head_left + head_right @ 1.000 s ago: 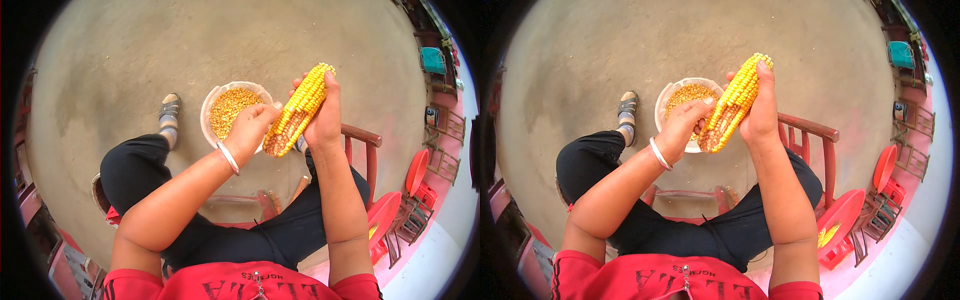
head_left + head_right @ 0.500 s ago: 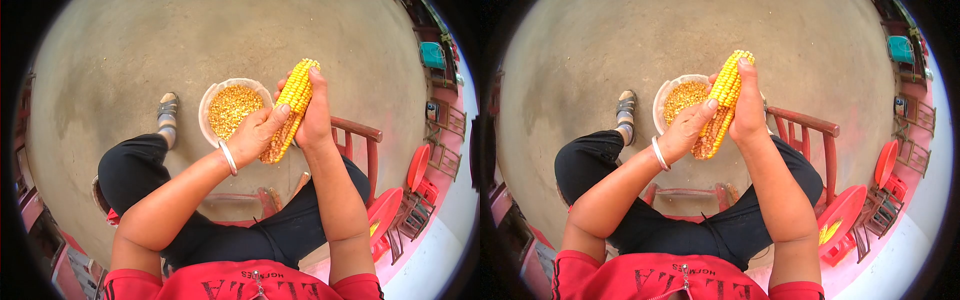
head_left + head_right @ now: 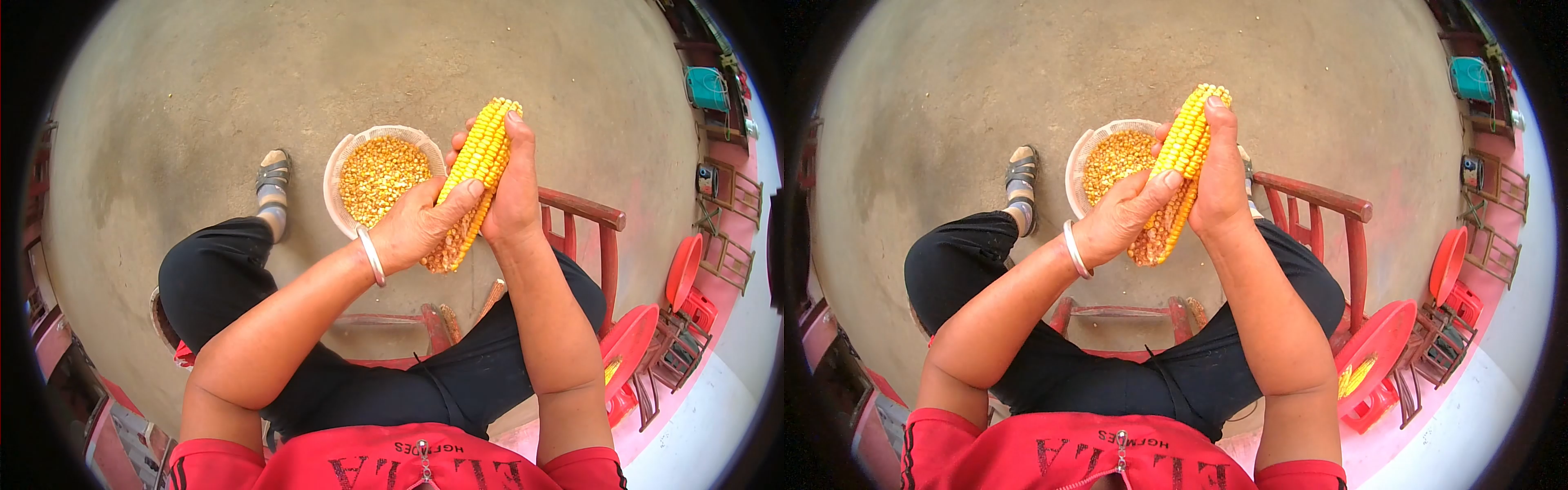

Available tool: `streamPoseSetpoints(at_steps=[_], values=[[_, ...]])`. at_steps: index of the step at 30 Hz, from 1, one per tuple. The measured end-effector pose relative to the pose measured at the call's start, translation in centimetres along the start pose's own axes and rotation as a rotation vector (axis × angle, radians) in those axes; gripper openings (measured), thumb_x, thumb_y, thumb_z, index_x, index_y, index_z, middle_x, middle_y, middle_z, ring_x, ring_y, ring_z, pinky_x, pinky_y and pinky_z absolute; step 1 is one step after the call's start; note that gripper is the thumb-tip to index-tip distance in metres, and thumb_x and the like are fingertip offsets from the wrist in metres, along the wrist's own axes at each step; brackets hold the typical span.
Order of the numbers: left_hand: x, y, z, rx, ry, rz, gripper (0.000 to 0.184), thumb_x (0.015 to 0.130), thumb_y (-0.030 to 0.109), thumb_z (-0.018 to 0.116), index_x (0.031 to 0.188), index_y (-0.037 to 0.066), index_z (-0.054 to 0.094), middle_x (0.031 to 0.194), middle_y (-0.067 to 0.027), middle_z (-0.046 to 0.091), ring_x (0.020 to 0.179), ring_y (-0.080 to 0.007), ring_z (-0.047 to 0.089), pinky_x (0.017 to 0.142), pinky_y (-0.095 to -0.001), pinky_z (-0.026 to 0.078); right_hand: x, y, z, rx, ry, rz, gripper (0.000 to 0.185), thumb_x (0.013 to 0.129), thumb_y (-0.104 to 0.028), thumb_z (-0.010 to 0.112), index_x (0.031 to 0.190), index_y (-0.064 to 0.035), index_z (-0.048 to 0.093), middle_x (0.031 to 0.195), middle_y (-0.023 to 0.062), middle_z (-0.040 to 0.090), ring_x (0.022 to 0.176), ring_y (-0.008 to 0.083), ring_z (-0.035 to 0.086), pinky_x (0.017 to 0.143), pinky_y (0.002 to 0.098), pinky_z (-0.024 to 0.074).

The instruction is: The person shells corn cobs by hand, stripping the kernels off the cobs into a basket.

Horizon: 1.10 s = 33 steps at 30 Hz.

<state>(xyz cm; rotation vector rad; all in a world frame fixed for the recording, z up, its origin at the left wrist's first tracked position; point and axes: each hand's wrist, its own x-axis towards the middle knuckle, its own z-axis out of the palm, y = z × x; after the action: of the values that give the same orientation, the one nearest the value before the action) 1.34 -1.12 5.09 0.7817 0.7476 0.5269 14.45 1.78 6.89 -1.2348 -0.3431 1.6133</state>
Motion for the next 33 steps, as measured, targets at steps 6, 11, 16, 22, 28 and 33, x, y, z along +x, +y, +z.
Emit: streamPoseSetpoints(at_steps=[6,11,16,22,28,33], values=[[0.1,-0.3,0.1,-0.038,0.018,0.016,0.054,0.098,0.046,0.049,0.128,0.001,0.051,0.109,-0.0022,0.059,0.097,-0.0083,0.055,0.084,-0.0249,0.045,0.1,0.4,0.1,-0.005,0.029,-0.005,0.045,0.091,-0.051,0.047,0.097,-0.0067,0.052,0.08,0.0091,0.06,0.069,0.0187,0.06,0.063,0.0313,0.0532],[-0.3,-0.8,0.2,0.05,0.029,-0.027,0.05,0.098,0.042,0.052,0.127,0.001,0.05,0.11,-0.0023,0.059,0.098,-0.0094,0.055,0.085,-0.026,0.046,0.0,0.8,0.4,-0.073,0.023,-0.012,0.044,0.091,-0.051,0.05,0.098,-0.0071,0.052,0.08,0.0087,0.059,0.069,0.0176,0.06,0.064,0.0303,0.0527],[-0.3,-1.0,0.1,-0.046,0.014,0.046,0.049,0.096,0.039,0.056,0.127,0.001,0.05,0.11,-0.0027,0.059,0.098,-0.0101,0.055,0.085,-0.0269,0.046,-0.1,0.6,0.5,-0.113,0.009,-0.014,0.042,0.092,-0.049,0.051,0.097,-0.0077,0.052,0.08,0.0083,0.059,0.069,0.0169,0.06,0.065,0.0295,0.0523],[-0.6,-0.2,0.1,-0.039,-0.022,0.036,0.055,0.09,0.041,0.065,0.126,0.001,0.05,0.109,-0.0044,0.059,0.098,-0.0099,0.055,0.083,-0.0263,0.046,0.2,0.2,0.5,-0.118,0.039,-0.016,0.039,0.092,-0.048,0.052,0.098,-0.0087,0.052,0.081,0.008,0.06,0.07,0.0164,0.06,0.065,0.0296,0.0526],[0.4,-0.8,-0.4,0.268,0.235,-0.118,0.055,0.09,0.042,0.065,0.12,-0.002,0.051,0.104,-0.007,0.06,0.094,-0.0099,0.056,0.08,-0.0254,0.047,0.5,0.6,0.2,-0.074,0.09,-0.012,0.039,0.093,-0.047,0.054,0.105,-0.0099,0.052,0.087,0.0085,0.06,0.074,0.017,0.061,0.068,0.0311,0.0531],[0.9,-2.0,-0.6,0.166,0.427,0.141,0.052,0.088,0.039,0.062,0.111,-0.006,0.056,0.097,-0.0148,0.06,0.088,-0.019,0.059,0.079,-0.0318,0.048,0.9,0.8,-0.3,-0.211,0.038,-0.15,0.037,0.094,-0.042,0.058,0.106,-0.0071,0.053,0.088,0.0055,0.059,0.076,0.0143,0.057,0.07,0.0288,0.0498]])
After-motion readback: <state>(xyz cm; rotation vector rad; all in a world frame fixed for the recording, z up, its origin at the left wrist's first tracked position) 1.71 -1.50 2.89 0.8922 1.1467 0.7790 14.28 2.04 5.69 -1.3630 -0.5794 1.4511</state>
